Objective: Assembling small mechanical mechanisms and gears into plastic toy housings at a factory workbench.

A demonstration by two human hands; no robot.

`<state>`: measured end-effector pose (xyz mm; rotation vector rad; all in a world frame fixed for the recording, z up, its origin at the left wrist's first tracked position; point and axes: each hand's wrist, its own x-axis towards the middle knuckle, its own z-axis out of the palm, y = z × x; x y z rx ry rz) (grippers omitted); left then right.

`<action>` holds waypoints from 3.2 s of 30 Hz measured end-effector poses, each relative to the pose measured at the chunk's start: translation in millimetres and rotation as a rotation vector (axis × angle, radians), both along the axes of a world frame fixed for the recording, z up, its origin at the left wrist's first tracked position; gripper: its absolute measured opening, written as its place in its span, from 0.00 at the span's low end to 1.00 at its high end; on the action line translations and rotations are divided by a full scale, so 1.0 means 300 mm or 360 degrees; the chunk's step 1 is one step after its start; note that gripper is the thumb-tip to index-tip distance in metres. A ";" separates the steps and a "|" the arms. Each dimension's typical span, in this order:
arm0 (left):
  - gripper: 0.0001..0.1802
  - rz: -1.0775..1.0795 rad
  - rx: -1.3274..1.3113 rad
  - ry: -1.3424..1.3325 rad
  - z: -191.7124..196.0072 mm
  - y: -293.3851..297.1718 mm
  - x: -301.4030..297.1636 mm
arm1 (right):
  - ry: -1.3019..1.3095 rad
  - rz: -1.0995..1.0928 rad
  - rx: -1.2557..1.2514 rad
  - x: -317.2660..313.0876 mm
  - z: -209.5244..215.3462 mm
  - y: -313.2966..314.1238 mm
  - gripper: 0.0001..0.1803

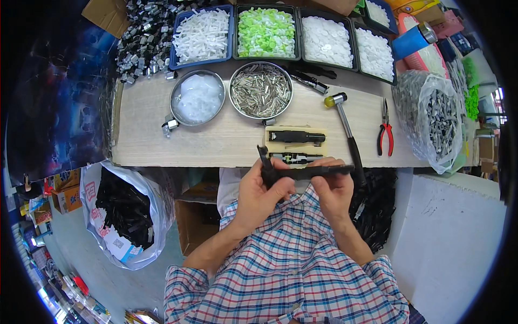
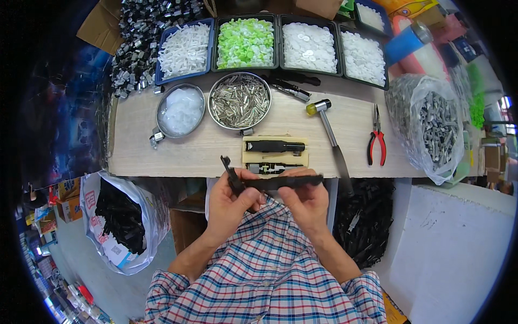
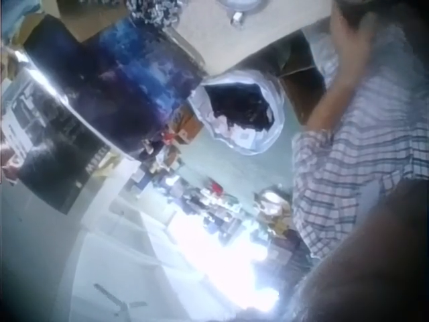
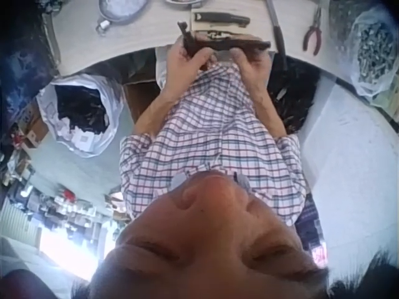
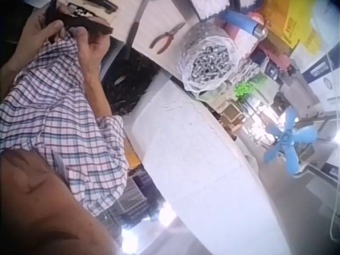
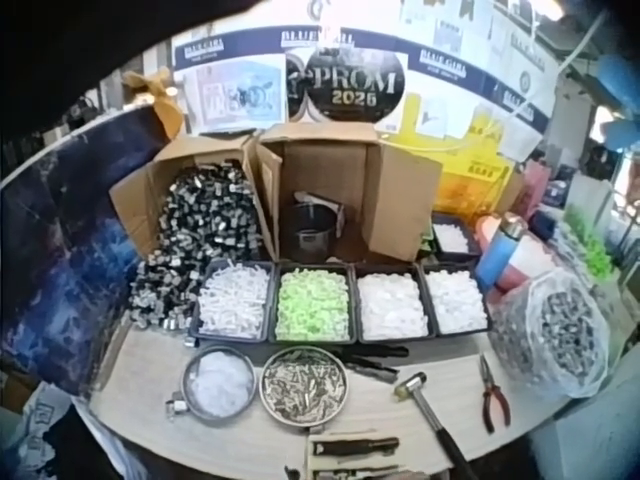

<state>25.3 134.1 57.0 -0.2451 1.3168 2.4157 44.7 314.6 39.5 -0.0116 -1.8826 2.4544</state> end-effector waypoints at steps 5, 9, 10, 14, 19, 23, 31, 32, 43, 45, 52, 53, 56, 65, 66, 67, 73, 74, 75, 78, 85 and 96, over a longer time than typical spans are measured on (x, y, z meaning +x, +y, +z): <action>0.13 -0.0062 -0.0287 0.0170 0.009 -0.019 -0.001 | -0.0066 0.0082 0.0309 -0.003 0.011 0.072 0.30; 0.12 -0.0260 -0.0399 0.0129 0.003 -0.051 -0.026 | 0.0209 0.0121 0.1018 0.009 -0.002 0.141 0.44; 0.12 -0.0282 -0.0435 0.0145 0.003 -0.057 -0.031 | 0.0321 0.0069 0.1173 0.007 -0.004 0.157 0.45; 0.13 -0.0340 -0.0565 0.0141 0.000 -0.073 -0.049 | 0.0644 0.0132 0.1526 -0.055 0.064 0.152 0.36; 0.16 -0.0046 -0.0884 0.0299 -0.017 -0.079 -0.062 | 0.0708 0.0197 0.1850 -0.084 0.053 0.131 0.24; 0.18 0.0346 -0.1813 0.0963 -0.084 -0.158 -0.130 | 0.0576 0.0140 0.1908 -0.108 0.024 0.104 0.24; 0.17 0.0122 -0.2422 0.1521 -0.179 -0.216 -0.173 | 0.0462 0.0154 0.2062 -0.115 0.005 0.071 0.23; 0.17 0.0136 -0.2431 0.1539 -0.183 -0.215 -0.180 | 0.0461 0.0155 0.2065 -0.116 0.007 0.071 0.23; 0.16 0.0151 -0.2517 0.1710 -0.206 -0.214 -0.252 | 0.0559 0.0148 0.2188 -0.117 0.012 0.087 0.21; 0.16 0.0284 -0.2554 0.1726 -0.201 -0.217 -0.251 | 0.0551 0.0187 0.2186 -0.102 -0.003 0.096 0.24; 0.20 0.0251 -0.2110 0.1774 -0.095 -0.102 -0.184 | 0.0078 -0.0441 0.2687 -0.007 -0.066 0.313 0.26; 0.20 0.0256 -0.2106 0.1776 -0.074 -0.067 -0.179 | -0.0122 -0.0403 0.2466 0.003 -0.048 0.305 0.25; 0.22 0.0051 -0.1984 0.1804 -0.036 0.033 -0.165 | -0.0150 -0.0401 0.2141 0.082 -0.034 0.275 0.24; 0.51 -0.0523 -0.2507 0.1782 -0.154 0.109 -0.106 | -0.0224 -0.0114 0.1855 0.226 0.044 0.222 0.25; 0.51 -0.0535 -0.2507 0.1779 -0.156 0.111 -0.103 | 0.0022 -0.0216 0.1877 0.223 0.035 0.222 0.26; 0.51 -0.0530 -0.2496 0.1783 -0.158 0.112 -0.100 | 0.0269 -0.0318 0.1891 0.219 0.024 0.221 0.26; 0.52 -0.0557 -0.2484 0.1760 -0.181 0.112 -0.083 | -0.0116 -0.0071 0.1964 0.222 -0.017 0.218 0.28; 0.52 -0.0545 -0.2494 0.1749 -0.183 0.115 -0.088 | -0.0120 -0.0102 0.1891 0.227 -0.005 0.223 0.28; 0.52 -0.0546 -0.2494 0.1746 -0.184 0.117 -0.093 | -0.0125 -0.0131 0.1818 0.237 0.001 0.229 0.27; 0.53 -0.0527 -0.2452 0.1757 -0.187 0.119 -0.093 | -0.0068 -0.0140 0.1819 0.327 0.017 0.239 0.26; 0.48 -0.0457 -0.2557 0.1754 -0.229 0.105 -0.063 | -0.0116 0.0012 0.1851 0.274 -0.001 0.217 0.23; 0.26 0.0013 -0.2458 0.1631 -0.241 -0.132 0.003 | -0.0179 0.0090 0.1680 0.183 0.013 0.135 0.16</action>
